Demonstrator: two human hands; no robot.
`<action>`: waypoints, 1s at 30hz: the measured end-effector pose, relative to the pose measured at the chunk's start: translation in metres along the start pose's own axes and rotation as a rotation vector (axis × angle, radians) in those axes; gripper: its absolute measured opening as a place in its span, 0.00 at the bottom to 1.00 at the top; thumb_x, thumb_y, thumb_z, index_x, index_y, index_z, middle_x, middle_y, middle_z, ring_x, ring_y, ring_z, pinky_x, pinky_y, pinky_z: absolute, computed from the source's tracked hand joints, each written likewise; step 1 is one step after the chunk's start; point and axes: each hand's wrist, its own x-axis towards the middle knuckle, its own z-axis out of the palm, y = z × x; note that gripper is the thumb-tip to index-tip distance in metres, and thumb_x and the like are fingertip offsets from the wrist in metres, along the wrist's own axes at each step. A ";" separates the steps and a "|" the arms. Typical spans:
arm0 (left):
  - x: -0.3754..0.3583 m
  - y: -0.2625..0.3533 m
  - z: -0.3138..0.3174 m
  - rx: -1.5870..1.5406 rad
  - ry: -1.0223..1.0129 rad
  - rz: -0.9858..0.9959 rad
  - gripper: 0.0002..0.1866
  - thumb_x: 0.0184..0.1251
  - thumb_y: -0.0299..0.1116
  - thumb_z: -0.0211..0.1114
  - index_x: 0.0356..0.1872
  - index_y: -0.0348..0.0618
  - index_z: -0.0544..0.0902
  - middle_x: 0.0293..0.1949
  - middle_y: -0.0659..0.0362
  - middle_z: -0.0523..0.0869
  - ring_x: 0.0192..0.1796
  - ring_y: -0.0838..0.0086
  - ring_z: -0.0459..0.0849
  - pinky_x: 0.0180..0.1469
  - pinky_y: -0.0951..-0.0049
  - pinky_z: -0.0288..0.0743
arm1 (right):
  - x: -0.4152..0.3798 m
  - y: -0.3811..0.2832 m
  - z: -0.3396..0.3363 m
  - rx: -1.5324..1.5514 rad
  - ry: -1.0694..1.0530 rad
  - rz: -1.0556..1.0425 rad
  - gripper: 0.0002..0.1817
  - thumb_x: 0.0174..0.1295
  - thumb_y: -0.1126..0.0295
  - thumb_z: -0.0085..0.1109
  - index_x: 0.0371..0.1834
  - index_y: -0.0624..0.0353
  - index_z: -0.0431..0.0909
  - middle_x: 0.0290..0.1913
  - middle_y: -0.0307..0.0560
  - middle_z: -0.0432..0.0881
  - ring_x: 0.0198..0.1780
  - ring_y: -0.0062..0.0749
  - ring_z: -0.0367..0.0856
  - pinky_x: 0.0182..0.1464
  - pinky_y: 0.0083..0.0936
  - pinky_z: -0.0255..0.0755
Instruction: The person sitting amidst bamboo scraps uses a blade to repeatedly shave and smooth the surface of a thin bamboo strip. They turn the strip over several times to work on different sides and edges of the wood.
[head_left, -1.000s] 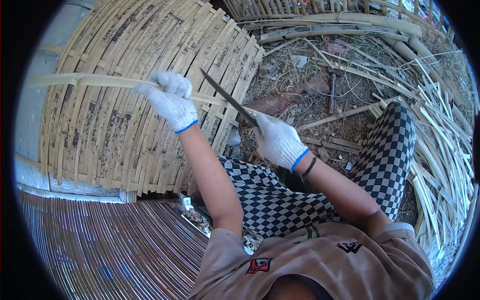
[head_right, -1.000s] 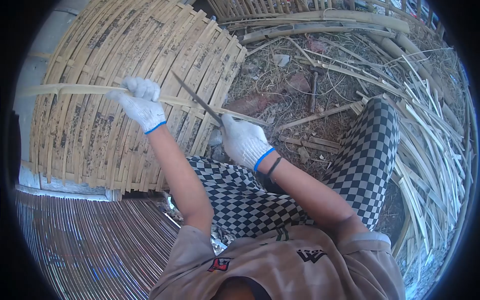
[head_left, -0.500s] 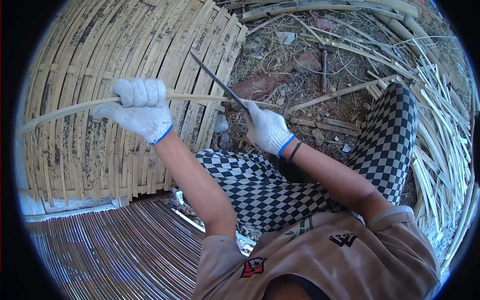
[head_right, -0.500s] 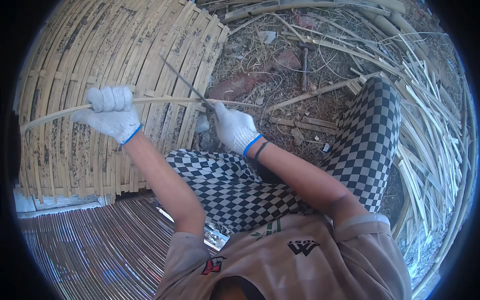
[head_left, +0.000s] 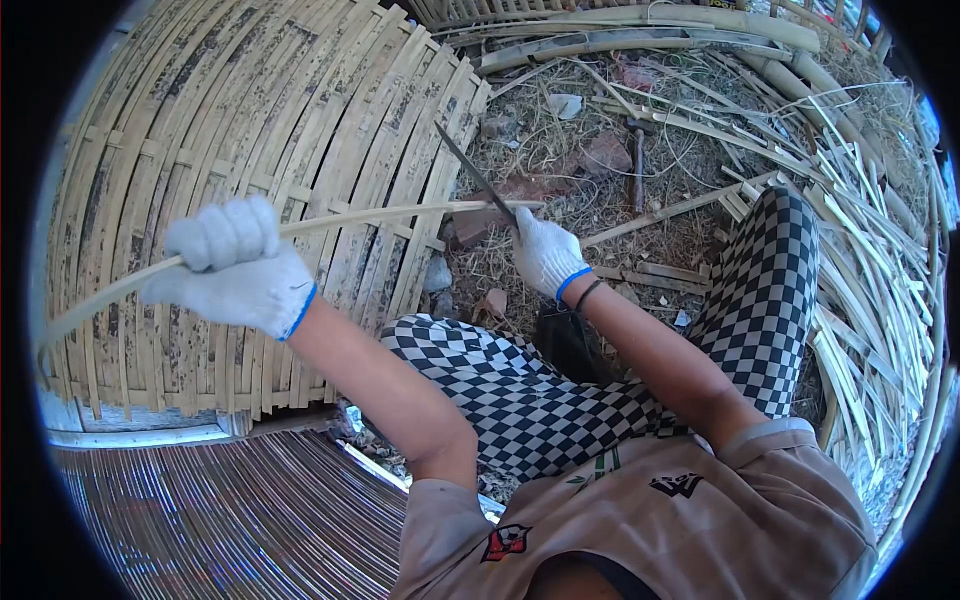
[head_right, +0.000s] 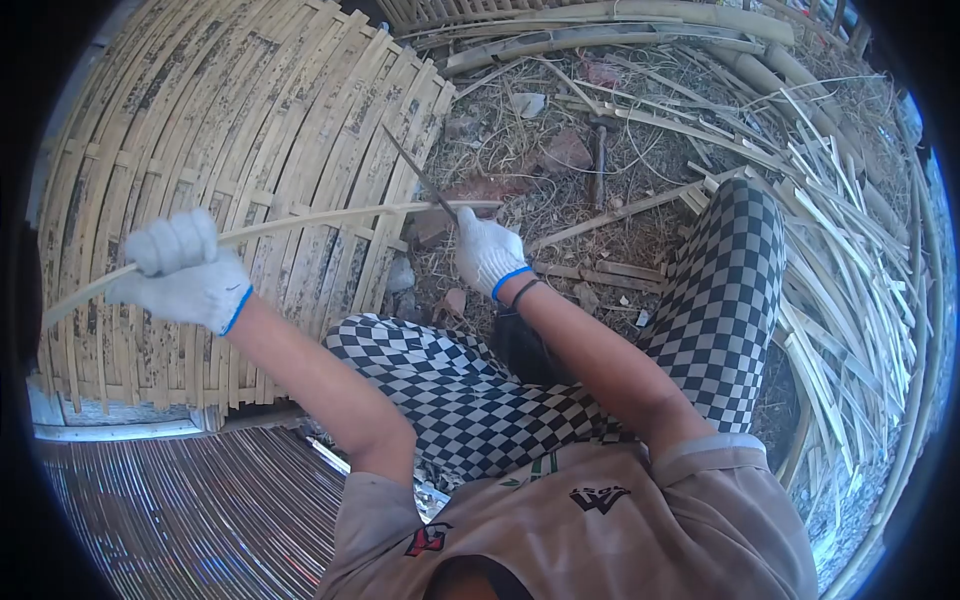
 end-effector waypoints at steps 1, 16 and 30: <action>0.002 0.001 -0.004 0.002 -0.006 0.014 0.40 0.70 0.82 0.34 0.15 0.56 0.57 0.11 0.69 0.52 0.14 0.79 0.44 0.17 0.73 0.37 | 0.009 -0.006 -0.004 -0.010 0.030 -0.028 0.12 0.76 0.61 0.51 0.52 0.58 0.73 0.37 0.63 0.87 0.42 0.63 0.87 0.44 0.58 0.79; 0.023 -0.040 -0.056 -0.103 -0.076 -0.161 0.41 0.63 0.87 0.37 0.14 0.58 0.56 0.12 0.69 0.51 0.15 0.80 0.43 0.20 0.72 0.36 | 0.059 -0.011 0.019 0.058 0.085 -0.148 0.14 0.77 0.59 0.53 0.56 0.55 0.75 0.31 0.59 0.87 0.36 0.61 0.87 0.38 0.52 0.79; 0.027 -0.035 -0.075 -0.092 -0.145 -0.123 0.41 0.68 0.84 0.36 0.14 0.58 0.57 0.12 0.70 0.50 0.15 0.81 0.44 0.20 0.73 0.39 | 0.090 0.120 0.078 -0.131 -0.191 0.270 0.14 0.70 0.63 0.56 0.53 0.58 0.79 0.40 0.65 0.89 0.46 0.61 0.90 0.49 0.53 0.82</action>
